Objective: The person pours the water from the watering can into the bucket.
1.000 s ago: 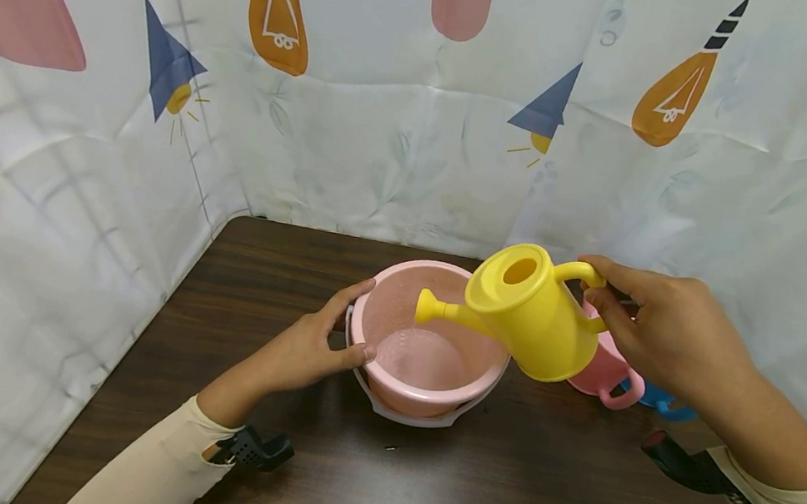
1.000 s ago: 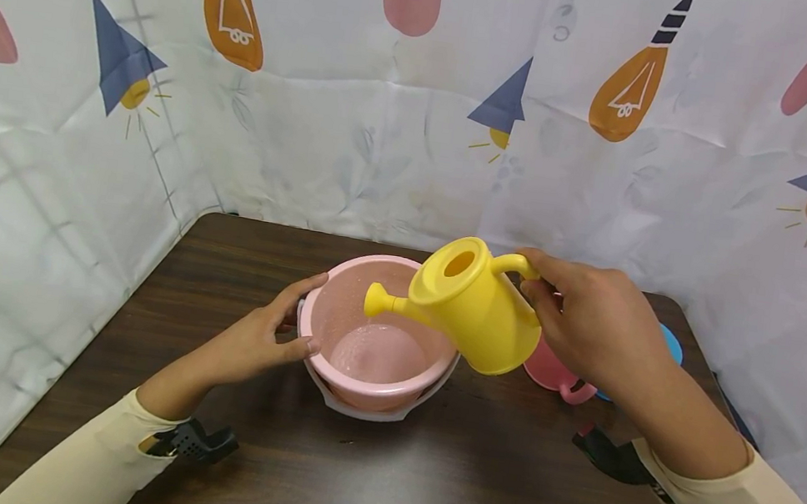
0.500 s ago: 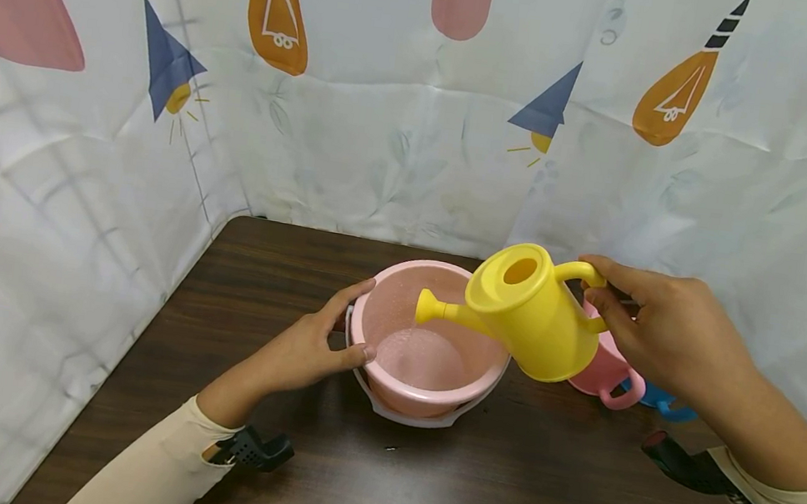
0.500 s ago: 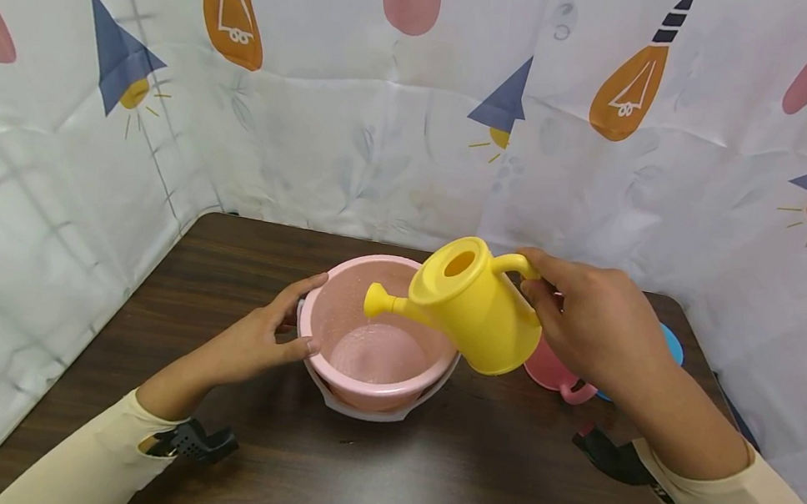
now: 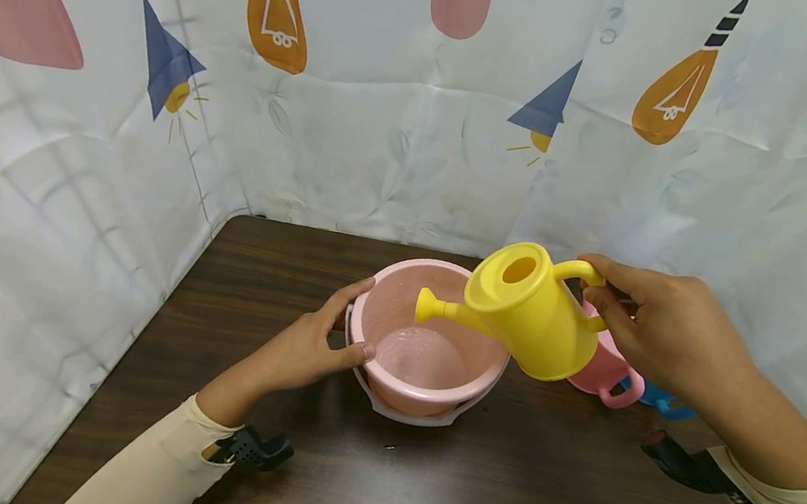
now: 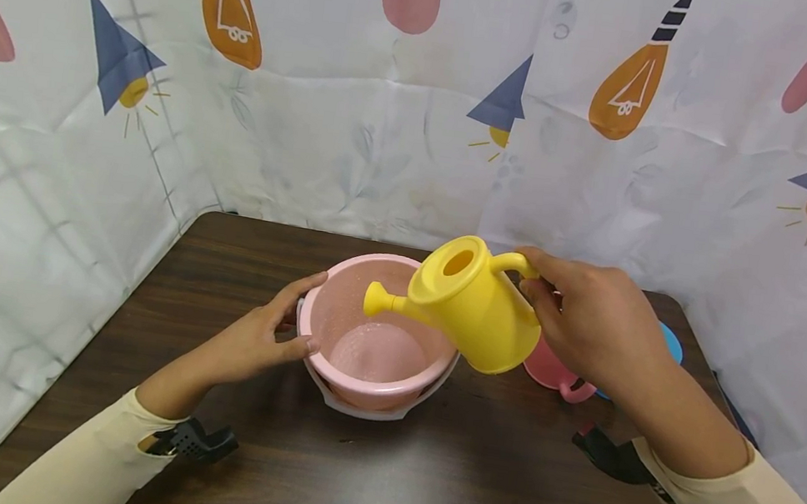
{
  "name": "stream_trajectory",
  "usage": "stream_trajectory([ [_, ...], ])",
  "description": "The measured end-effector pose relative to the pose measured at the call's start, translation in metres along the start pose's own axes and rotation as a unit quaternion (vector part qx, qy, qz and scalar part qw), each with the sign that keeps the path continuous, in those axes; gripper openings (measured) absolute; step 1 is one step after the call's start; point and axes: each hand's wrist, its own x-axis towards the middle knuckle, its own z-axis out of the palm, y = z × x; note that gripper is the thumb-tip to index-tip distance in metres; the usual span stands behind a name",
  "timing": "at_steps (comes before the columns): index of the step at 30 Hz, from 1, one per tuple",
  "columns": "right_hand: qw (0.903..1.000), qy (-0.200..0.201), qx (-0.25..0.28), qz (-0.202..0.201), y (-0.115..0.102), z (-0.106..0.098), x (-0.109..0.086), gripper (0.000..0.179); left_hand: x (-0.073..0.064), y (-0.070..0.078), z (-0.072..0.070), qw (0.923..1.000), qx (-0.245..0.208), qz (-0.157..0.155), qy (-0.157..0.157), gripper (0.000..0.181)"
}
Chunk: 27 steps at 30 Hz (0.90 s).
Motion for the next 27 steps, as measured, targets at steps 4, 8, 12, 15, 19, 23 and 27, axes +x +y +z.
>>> stream_trajectory([
  [4,1.0000,-0.001,0.001,-0.001,-0.0006,-0.0004,0.0007,0.040,0.0001,-0.0003,-0.0001,1.0000,0.004,-0.002,0.001,0.088],
  [8,1.0000,-0.002,0.001,-0.001,-0.0008,-0.0006,0.0010,0.041,0.0000,0.0001,0.0001,1.0000,0.007,-0.004,0.002,0.088],
  [12,1.0000,-0.003,0.002,0.002,-0.0012,-0.0008,0.0008,0.041,0.0000,0.0003,0.0003,1.0000,0.005,-0.004,0.001,0.088],
  [15,1.0000,-0.004,0.001,0.005,-0.0015,-0.0004,0.0010,0.040,-0.0002,0.0000,0.0002,1.0000,0.004,-0.004,0.001,0.088],
  [19,0.9999,-0.007,-0.001,0.008,-0.0016,-0.0004,0.0009,0.040,-0.0008,0.0014,0.0002,1.0000,0.004,-0.006,0.001,0.088],
  [23,0.9999,-0.007,-0.004,0.008,-0.0020,-0.0005,0.0011,0.040,-0.0007,0.0016,0.0001,1.0000,0.003,-0.006,0.001,0.088],
  [27,0.9999,-0.009,-0.005,0.011,-0.0025,-0.0010,0.0013,0.041,-0.0005,0.0015,0.0000,1.0000,0.001,-0.005,-0.001,0.088],
])
